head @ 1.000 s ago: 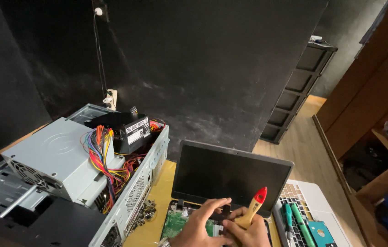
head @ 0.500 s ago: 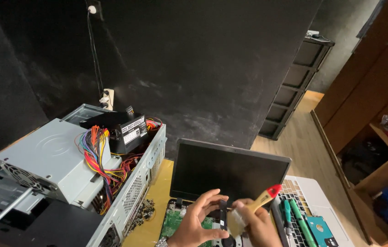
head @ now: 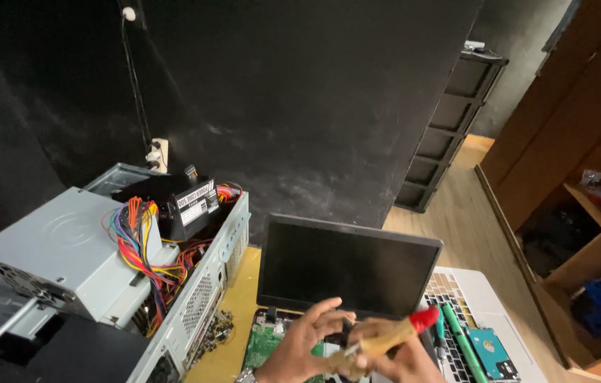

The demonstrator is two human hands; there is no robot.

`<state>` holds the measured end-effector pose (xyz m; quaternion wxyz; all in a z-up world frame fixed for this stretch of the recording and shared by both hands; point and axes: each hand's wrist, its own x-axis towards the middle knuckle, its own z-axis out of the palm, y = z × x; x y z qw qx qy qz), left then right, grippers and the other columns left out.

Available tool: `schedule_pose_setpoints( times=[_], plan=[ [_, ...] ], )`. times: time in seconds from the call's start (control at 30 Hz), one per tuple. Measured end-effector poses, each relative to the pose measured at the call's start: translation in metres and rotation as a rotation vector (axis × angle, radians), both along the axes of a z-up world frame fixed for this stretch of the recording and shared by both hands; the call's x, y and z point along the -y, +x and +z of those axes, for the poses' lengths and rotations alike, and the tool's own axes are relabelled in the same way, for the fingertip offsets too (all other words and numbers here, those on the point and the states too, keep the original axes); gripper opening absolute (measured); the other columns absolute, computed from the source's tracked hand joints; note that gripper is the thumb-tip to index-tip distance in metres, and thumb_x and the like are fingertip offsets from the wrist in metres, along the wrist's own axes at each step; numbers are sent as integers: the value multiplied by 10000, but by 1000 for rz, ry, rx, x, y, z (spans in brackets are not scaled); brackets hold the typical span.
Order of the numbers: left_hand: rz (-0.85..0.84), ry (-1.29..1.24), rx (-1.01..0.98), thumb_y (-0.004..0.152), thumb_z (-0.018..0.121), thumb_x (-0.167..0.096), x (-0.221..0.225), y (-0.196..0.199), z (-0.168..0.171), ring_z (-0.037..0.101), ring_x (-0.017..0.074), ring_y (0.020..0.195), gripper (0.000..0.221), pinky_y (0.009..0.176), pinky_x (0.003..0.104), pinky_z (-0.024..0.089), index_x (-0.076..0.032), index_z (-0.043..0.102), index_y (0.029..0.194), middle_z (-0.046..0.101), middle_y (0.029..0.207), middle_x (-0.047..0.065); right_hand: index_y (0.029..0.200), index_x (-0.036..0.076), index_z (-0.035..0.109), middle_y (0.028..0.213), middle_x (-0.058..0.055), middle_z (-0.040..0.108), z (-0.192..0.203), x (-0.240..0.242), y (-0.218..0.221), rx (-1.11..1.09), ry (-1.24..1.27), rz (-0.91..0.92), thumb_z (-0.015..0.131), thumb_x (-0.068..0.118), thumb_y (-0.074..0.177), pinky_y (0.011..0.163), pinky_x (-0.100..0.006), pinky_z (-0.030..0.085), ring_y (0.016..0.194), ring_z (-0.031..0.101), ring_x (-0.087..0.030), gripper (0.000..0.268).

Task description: Unscrewing components from a laptop motherboard and cleaning the board with a brush.

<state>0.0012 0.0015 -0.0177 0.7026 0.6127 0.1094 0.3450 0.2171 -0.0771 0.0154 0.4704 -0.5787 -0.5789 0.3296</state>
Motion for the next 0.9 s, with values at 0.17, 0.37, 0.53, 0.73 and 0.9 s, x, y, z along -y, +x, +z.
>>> schedule_pose_setpoints(
  times=[0.17, 0.37, 0.53, 0.73, 0.9],
  plan=[
    [-24, 0, -95, 667, 933, -462, 4, -2, 6, 602, 260, 1338, 1107, 1142, 358, 469, -105, 364, 1547, 576, 1464, 167, 959, 77, 759, 828, -13, 748, 7, -13, -3, 169, 282, -192, 757, 246, 856, 648, -241, 543, 743, 687, -94, 198],
    [255, 194, 25, 661, 962, -428, 2, 8, -16, 629, 268, 1345, 1032, 1146, 389, 468, -65, 457, 1485, 674, 1417, 196, 891, 38, 654, 1028, -122, 679, 29, 8, -19, -164, 263, -11, 612, 135, 965, 672, -289, 663, 751, 760, -178, 129],
    [364, 661, 83, 747, 910, -416, 4, 4, -2, 644, 304, 1343, 926, 1126, 419, 482, -51, 456, 1467, 651, 1435, 193, 778, 81, 669, 643, -5, 670, -1, 28, -43, -139, 6, -57, 691, 212, 985, 536, -238, 432, 562, 549, -78, 246],
    [104, 670, -106, 848, 803, -434, 15, -2, 15, 479, 321, 1454, 873, 1162, 476, 402, -86, 385, 1530, 489, 1574, 154, 799, 65, 722, 676, -27, 746, 15, 61, -33, 71, -254, -264, 669, 151, 987, 492, -193, 586, 541, 682, -96, 213],
    [135, 734, -231, 871, 831, -311, 12, 3, -1, 466, 334, 1426, 844, 1163, 513, 380, -83, 374, 1543, 478, 1554, 159, 832, 133, 706, 696, 65, 701, -3, 73, 71, 564, -386, -504, 625, 209, 999, 480, -161, 495, 532, 549, -28, 200]
  ],
)
